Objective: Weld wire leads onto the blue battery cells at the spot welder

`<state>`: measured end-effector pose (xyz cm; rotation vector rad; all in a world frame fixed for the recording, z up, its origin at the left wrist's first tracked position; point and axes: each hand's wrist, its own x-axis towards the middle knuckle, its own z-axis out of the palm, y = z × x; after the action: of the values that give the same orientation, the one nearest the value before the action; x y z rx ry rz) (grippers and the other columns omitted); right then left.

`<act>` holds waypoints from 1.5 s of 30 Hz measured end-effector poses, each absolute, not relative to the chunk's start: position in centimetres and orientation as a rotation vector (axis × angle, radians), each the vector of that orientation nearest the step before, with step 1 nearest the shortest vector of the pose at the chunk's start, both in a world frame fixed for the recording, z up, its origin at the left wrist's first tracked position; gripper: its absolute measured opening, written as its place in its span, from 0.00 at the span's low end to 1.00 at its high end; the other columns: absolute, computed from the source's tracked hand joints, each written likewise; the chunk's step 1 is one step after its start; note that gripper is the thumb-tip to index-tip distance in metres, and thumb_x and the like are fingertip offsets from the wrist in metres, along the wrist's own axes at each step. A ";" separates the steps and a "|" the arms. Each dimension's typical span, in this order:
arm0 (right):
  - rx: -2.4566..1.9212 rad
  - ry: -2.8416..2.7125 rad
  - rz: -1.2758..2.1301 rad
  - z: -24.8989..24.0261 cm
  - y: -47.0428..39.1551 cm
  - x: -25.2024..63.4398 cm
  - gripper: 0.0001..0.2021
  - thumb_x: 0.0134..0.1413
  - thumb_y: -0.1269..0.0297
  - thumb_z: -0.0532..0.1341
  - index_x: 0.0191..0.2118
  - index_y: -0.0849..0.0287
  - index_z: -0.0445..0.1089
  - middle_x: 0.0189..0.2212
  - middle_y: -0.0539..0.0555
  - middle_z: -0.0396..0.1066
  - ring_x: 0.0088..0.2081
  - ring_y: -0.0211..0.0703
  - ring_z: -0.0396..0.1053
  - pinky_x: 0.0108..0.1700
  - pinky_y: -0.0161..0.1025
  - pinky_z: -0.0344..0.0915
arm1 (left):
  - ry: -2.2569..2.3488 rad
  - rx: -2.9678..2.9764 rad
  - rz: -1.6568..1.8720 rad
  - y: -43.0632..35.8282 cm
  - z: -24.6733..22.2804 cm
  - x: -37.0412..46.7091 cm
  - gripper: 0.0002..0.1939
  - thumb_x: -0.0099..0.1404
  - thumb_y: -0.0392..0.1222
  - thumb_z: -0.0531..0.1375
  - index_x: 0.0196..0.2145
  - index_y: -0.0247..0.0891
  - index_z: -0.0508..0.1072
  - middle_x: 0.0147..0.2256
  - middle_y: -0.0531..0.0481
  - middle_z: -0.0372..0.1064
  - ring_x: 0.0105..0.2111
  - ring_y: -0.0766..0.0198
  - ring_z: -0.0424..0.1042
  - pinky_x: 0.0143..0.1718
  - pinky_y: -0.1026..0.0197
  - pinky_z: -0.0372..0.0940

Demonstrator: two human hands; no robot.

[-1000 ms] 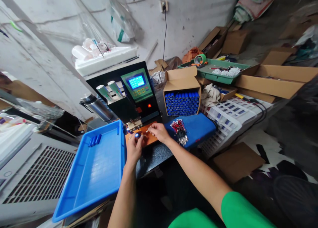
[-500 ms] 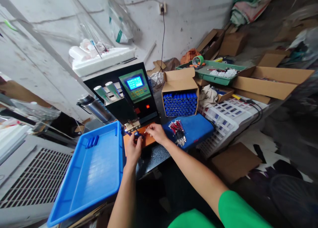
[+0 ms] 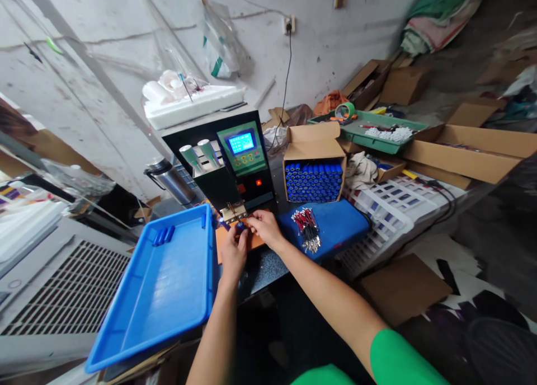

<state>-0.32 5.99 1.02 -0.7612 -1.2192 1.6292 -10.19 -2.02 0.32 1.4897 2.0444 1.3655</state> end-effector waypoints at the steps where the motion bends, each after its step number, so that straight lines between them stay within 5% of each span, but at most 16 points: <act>1: -0.762 -1.211 1.637 1.1 5.9 -0.5 0.10 0.44 0.58 0.62 0.22 0.58 0.66 0.15 0.44 0.61 0.19 0.33 0.57 0.22 0.30 0.52 | 2.055 1.493 1.360 -2.0 0.3 -10.2 0.18 0.66 0.52 0.55 0.46 0.38 0.73 0.34 0.48 0.76 0.31 0.61 0.74 0.33 0.61 0.65; 12: -0.842 -1.325 1.486 1.0 5.6 -1.2 0.12 0.47 0.55 0.63 0.23 0.57 0.65 0.18 0.46 0.64 0.22 0.36 0.62 0.22 0.31 0.57 | 2.105 1.451 1.360 -2.0 -0.1 -10.0 0.17 0.65 0.52 0.55 0.44 0.39 0.74 0.28 0.51 0.73 0.26 0.63 0.70 0.29 0.64 0.61; 20: -0.893 -1.403 1.371 0.8 5.5 -1.4 0.08 0.49 0.62 0.62 0.23 0.57 0.66 0.20 0.49 0.68 0.25 0.40 0.67 0.25 0.33 0.62 | 2.104 1.440 1.349 -1.8 -0.4 -10.2 0.17 0.65 0.52 0.55 0.44 0.39 0.74 0.31 0.49 0.74 0.28 0.62 0.71 0.30 0.63 0.62; 45: -0.846 -1.353 1.523 1.0 5.3 -0.9 0.09 0.47 0.58 0.62 0.25 0.58 0.66 0.20 0.47 0.66 0.22 0.37 0.63 0.22 0.32 0.60 | 2.197 1.446 1.287 -2.1 -0.8 -10.2 0.19 0.66 0.51 0.55 0.49 0.39 0.73 0.33 0.47 0.76 0.30 0.60 0.73 0.31 0.62 0.61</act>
<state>-0.88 5.33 0.99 -0.8465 -1.3527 1.5230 -10.15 -2.06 -0.77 1.4457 2.1971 1.2869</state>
